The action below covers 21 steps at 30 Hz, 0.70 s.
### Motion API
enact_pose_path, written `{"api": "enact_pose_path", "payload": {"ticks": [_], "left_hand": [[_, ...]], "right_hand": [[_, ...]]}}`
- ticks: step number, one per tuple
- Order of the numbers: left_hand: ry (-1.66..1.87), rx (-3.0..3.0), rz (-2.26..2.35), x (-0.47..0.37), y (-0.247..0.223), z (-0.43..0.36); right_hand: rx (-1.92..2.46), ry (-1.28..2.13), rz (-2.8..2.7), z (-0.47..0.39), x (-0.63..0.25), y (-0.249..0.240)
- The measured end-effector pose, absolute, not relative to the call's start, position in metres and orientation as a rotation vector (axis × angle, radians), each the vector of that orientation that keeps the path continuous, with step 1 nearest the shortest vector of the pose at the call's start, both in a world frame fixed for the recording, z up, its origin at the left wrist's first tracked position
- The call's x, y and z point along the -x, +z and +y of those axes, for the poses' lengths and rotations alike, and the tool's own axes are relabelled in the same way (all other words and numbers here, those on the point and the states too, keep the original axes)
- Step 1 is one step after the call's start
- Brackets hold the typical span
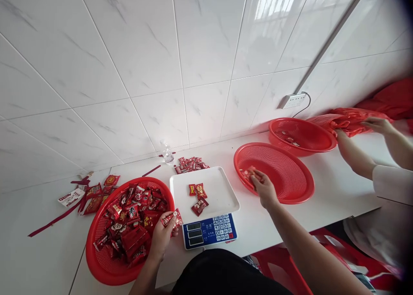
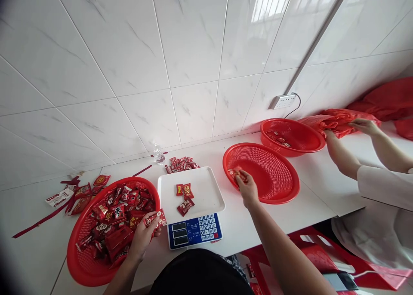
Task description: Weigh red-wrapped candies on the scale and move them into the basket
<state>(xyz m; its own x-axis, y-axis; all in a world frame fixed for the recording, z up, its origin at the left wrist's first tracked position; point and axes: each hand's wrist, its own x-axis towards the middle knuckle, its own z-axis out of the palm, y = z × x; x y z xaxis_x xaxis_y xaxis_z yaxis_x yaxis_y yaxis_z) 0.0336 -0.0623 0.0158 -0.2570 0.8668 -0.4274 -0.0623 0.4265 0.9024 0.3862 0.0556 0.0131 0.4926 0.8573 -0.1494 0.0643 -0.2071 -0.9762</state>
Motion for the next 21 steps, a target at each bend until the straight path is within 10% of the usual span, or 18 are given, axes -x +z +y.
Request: {"api": "enact_pose_path", "payload": {"ticks": [21], "left_hand": [[1.075,-0.755,1.581,-0.035,0.018,-0.065]], "right_hand": [[1.359,0.787,-2.635,0.01,-0.255,0.002]]}}
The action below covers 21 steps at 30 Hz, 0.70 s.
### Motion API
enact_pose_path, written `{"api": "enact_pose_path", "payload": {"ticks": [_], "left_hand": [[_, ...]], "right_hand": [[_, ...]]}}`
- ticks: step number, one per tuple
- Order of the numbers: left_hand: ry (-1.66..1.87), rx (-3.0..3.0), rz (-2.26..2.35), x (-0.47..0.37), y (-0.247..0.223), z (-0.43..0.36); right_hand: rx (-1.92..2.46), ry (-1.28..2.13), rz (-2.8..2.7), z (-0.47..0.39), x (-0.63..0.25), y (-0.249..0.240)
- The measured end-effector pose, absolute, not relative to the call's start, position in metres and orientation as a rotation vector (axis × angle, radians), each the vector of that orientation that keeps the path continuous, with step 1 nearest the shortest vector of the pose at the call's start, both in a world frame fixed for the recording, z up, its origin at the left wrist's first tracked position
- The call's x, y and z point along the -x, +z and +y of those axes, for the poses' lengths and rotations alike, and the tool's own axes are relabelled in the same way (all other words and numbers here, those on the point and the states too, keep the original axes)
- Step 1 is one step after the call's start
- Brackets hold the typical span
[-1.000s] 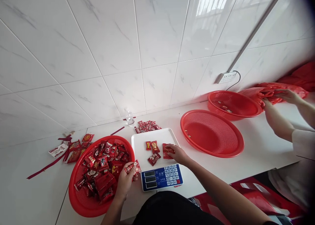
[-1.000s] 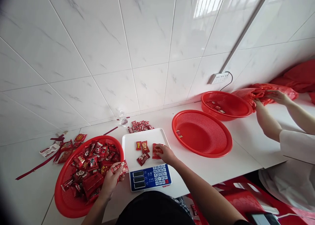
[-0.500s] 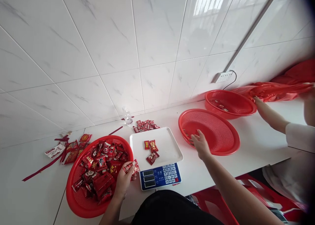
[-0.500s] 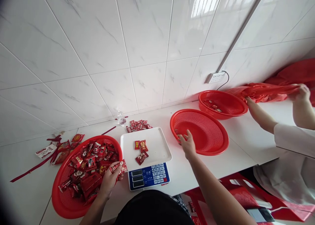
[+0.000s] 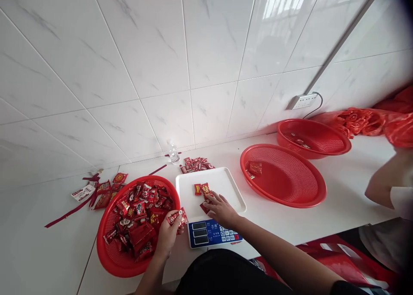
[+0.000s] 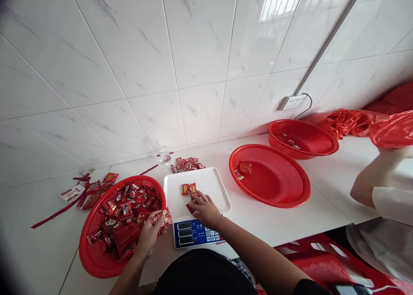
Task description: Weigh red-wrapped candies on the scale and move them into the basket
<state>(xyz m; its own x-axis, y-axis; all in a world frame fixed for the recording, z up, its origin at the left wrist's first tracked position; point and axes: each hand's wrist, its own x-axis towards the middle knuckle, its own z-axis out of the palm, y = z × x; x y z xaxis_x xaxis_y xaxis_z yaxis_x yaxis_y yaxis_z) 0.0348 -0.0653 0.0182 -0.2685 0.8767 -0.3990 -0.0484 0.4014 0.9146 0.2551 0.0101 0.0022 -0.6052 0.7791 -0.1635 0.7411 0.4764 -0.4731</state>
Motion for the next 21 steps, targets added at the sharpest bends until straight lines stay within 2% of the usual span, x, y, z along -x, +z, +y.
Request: {"api": "enact_pose_path", "payload": {"ticks": [7,14,21], "left_hand": [[1.069,-0.742,1.556,-0.034,0.018,-0.063],[1.086,-0.737,1.549,-0.034,0.017,-0.064],[1.082,-0.755,1.561,-0.032,0.015,-0.065]], "right_hand": [[1.599,0.713,-2.449,0.012,-0.277,0.004],[1.705,0.77,-2.415,0.03,-0.251,0.006],[1.578,0.739,-2.419,0.038,-0.241,-0.003]]}}
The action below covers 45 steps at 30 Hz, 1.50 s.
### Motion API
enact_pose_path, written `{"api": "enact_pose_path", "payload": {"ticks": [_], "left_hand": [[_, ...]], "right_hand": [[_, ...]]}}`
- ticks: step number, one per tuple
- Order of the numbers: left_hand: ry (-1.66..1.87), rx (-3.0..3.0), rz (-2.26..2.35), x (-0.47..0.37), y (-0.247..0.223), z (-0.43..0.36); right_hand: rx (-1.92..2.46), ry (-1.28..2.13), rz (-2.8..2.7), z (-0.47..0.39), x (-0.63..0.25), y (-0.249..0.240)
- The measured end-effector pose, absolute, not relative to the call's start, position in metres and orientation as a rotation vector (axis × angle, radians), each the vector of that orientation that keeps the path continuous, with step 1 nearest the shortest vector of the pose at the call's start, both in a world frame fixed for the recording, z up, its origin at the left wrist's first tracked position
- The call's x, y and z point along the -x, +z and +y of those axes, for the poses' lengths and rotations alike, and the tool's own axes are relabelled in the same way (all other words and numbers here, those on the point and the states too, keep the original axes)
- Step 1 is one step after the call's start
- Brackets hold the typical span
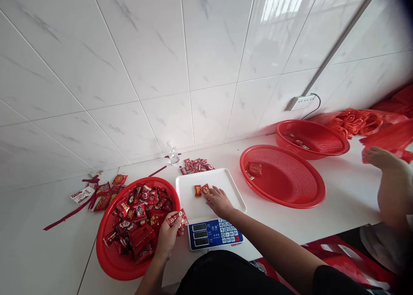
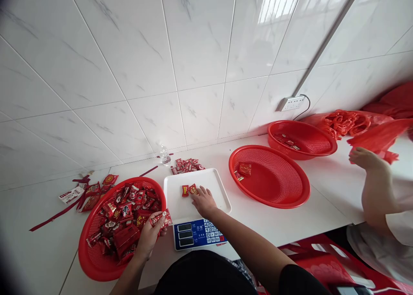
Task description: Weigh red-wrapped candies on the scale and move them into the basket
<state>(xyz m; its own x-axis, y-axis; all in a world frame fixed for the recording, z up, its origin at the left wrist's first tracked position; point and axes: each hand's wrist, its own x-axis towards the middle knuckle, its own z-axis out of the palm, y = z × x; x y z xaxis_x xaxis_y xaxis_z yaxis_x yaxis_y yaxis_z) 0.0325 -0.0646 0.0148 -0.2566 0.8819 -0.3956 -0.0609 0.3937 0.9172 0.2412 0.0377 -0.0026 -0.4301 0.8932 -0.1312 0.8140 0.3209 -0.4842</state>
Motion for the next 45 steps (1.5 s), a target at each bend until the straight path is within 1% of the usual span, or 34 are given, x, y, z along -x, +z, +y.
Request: {"api": "enact_pose_path", "payload": {"ticks": [7,13,17,20,23,25,28,31,35,41,45], "left_hand": [[1.08,-0.752,1.543,-0.033,0.016,-0.064],[1.068,-0.748,1.563,-0.034,0.02,-0.063],[1.06,-0.748,1.559,-0.034,0.02,-0.063],[1.056,-0.745,1.559,-0.034,0.019,-0.063],[1.056,-0.745,1.559,-0.034,0.018,-0.063],[1.056,-0.752,1.556,-0.034,0.017,-0.062],[1.05,-0.758,1.558,-0.034,0.018,-0.062],[1.044,-0.754,1.565,-0.034,0.019,-0.063],[1.04,-0.754,1.562,-0.034,0.019,-0.063],[1.047,-0.753,1.546,-0.033,0.018,-0.063],[1.042,-0.751,1.544,-0.034,0.019,-0.062]], "right_hand": [[1.578,0.753,-2.179,0.032,-0.259,-0.002],[1.647,0.842,-1.488,0.051,-0.307,0.004],[1.742,0.786,-1.197,0.061,-0.359,0.014],[1.829,0.677,-1.049,0.058,-0.387,0.02],[1.886,0.642,-1.227,0.048,-0.386,0.018],[1.87,0.703,-1.505,0.039,-0.369,0.013],[1.727,0.75,-1.963,0.026,-0.332,0.007],[1.705,0.821,-2.246,0.018,-0.302,0.006],[1.786,0.89,-2.284,0.02,-0.289,0.006],[1.813,0.918,-2.141,0.025,-0.302,0.002],[1.876,0.784,-1.975,0.037,-0.33,0.008]]}}
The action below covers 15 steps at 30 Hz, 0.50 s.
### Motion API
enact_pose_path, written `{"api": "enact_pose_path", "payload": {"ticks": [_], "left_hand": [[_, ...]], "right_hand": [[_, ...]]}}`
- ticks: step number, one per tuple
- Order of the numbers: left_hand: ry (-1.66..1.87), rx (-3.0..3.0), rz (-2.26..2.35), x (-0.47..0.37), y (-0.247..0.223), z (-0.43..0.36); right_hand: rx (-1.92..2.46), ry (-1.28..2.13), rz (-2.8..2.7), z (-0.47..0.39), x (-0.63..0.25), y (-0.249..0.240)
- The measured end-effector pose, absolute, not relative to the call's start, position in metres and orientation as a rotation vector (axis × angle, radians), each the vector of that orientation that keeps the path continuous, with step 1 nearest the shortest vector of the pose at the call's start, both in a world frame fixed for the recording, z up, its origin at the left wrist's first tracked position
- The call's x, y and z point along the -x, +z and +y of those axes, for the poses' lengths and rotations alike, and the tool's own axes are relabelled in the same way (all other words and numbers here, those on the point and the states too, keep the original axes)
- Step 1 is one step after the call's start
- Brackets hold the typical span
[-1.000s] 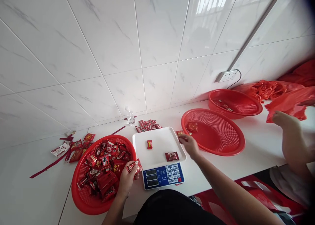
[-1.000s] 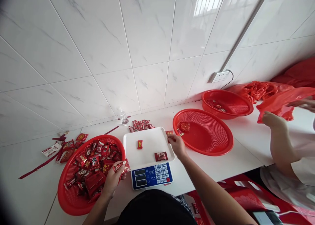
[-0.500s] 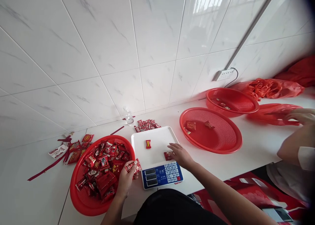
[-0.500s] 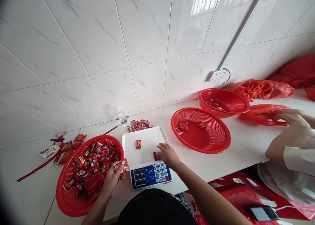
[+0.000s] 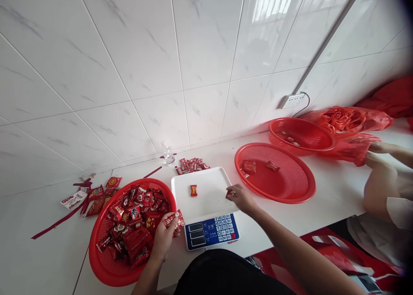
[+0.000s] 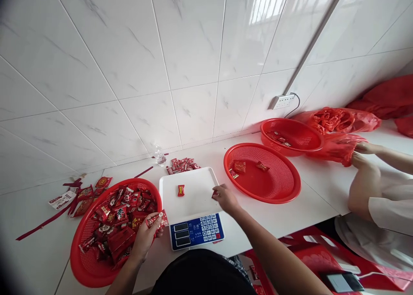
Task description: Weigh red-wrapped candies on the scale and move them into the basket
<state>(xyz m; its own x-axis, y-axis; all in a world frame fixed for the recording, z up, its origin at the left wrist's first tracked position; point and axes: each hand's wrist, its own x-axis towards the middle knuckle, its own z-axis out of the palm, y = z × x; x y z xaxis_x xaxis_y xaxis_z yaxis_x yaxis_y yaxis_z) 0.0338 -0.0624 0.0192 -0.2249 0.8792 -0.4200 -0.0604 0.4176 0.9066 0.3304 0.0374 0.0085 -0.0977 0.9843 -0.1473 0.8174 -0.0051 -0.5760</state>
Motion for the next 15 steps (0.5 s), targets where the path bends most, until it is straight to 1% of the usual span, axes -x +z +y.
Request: {"api": "enact_pose_path", "payload": {"ticks": [3,6,9,12,15], "left_hand": [[1.046,-0.754,1.548,-0.034,0.02,-0.063],[1.039,-0.756,1.556,-0.034,0.02,-0.063],[1.035,-0.751,1.56,-0.034,0.018,-0.063],[1.036,-0.743,1.563,-0.034,0.017,-0.062],[1.046,-0.742,1.568,-0.034,0.016,-0.062]], "right_hand": [[1.955,0.597,-1.846,0.052,-0.367,0.018],[2.076,0.286,-1.711,0.066,-0.401,0.028],[2.18,0.093,-1.697,0.075,-0.412,0.034],[2.141,0.112,-1.862,0.076,-0.385,0.032],[1.884,0.292,-2.275,0.066,-0.328,0.023]]}}
